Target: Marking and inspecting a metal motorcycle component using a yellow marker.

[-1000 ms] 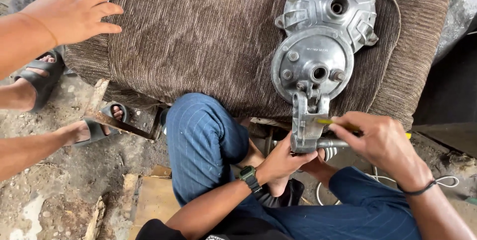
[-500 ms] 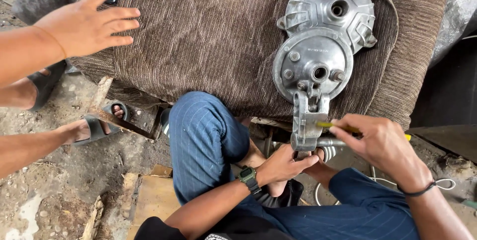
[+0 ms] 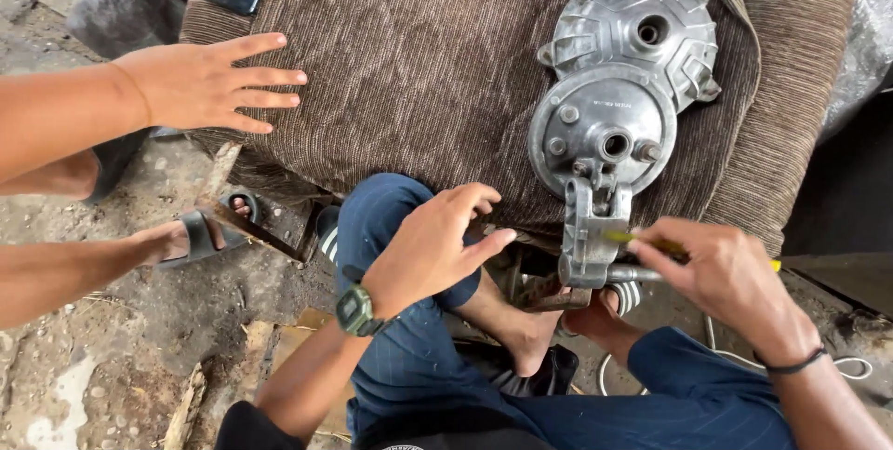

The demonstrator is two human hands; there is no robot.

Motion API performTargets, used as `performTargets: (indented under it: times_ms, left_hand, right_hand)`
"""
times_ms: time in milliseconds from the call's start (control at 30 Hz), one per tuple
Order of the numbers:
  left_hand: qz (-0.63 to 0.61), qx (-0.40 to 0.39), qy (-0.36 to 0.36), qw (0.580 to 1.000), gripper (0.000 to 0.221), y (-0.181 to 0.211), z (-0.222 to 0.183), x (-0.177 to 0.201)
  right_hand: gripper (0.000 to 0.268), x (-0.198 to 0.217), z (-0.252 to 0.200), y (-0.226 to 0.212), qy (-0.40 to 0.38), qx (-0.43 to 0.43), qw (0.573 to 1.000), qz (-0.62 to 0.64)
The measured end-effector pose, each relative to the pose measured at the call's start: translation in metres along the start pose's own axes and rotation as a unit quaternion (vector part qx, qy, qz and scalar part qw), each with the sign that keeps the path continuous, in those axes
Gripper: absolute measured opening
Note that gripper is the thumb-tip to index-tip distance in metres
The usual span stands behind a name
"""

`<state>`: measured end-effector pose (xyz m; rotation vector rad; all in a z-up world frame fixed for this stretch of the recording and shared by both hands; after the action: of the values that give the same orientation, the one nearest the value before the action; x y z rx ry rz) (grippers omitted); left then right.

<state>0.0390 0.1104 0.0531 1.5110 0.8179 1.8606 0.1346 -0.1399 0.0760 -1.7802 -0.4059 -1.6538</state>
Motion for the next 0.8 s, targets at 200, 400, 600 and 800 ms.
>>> performTargets:
  times_ms: [200,400,600,800]
  left_hand:
    - [-0.061,0.134,-0.154,0.977,0.058,0.010,-0.005,-0.071]
    - [-0.141,0.212,-0.249,0.934,0.077,0.020,-0.018,-0.124]
    - [-0.336,0.215,-0.172,0.901,0.059,0.016,-0.019,-0.151]
    - [-0.352,0.212,-0.165,0.897,0.059,0.019,-0.022,-0.161]
  right_hand:
    - [0.019,0.003,0.003,0.001,-0.046,-0.071,0.996,-0.006]
    - [0.018,-0.002,0.001,0.013,-0.042,-0.055,0.998,0.000]
    - [0.024,0.014,0.000,0.005,0.015,-0.037,0.998,-0.055]
    - [0.021,0.014,0.003,0.005,0.029,-0.043,0.998,-0.041]
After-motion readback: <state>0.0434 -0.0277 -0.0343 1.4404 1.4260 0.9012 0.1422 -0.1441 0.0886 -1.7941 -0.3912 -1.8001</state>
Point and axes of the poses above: each hand's wrist, its own z-axis towards the middle knuckle, its own x-axis out of the back of the hand, y = z × x, the point moved 7 cm from there along z, towards the middle knuckle, and after that the axes turned 14 degrees about y, right-handed, at the moved point
